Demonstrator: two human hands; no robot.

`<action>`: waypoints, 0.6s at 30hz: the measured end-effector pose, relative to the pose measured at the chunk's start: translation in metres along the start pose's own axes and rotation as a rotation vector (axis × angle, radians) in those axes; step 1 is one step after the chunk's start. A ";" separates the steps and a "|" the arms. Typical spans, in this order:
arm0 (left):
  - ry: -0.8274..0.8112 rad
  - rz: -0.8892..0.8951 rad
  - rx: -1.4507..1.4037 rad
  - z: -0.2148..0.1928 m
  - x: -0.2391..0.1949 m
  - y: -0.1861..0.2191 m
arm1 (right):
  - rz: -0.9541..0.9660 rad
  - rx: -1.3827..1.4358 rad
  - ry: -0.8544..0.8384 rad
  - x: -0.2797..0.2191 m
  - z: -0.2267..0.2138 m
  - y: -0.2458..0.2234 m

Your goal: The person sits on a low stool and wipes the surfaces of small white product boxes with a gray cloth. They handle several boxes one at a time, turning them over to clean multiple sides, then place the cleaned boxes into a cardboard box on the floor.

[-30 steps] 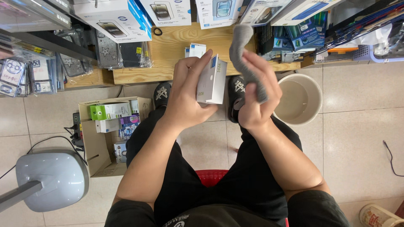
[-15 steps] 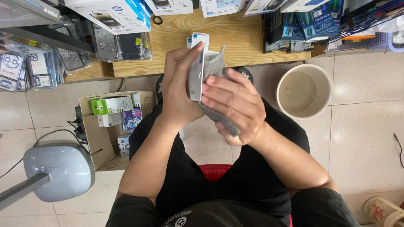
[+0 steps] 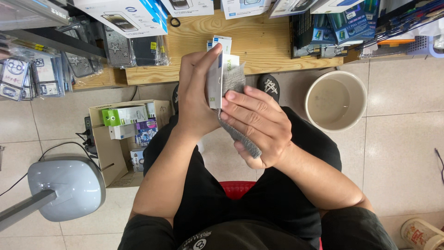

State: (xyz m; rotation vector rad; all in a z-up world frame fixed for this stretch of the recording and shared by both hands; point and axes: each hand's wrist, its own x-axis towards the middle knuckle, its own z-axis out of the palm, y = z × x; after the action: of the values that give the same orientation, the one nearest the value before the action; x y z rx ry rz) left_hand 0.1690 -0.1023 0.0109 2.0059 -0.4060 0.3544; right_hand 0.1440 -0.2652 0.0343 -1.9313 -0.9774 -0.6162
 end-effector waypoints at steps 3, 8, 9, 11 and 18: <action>-0.002 0.005 -0.047 -0.002 0.003 -0.005 | 0.049 0.141 0.108 0.002 0.001 -0.003; -0.014 0.003 -0.053 -0.006 0.008 -0.014 | 1.110 0.377 1.360 -0.065 0.023 0.048; -0.014 0.003 -0.054 -0.004 0.006 -0.014 | 1.109 0.377 1.359 -0.042 0.013 0.040; -0.066 0.012 -0.051 -0.002 0.003 -0.013 | 0.413 0.206 0.351 0.004 -0.008 0.025; -0.100 0.021 -0.035 0.007 -0.005 -0.011 | 0.124 0.068 0.093 0.007 0.012 0.018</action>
State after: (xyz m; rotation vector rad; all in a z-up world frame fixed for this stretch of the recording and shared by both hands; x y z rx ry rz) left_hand 0.1696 -0.1034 -0.0027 1.9916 -0.4933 0.2595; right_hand 0.1631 -0.2581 0.0245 -1.8701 -0.8043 -0.5886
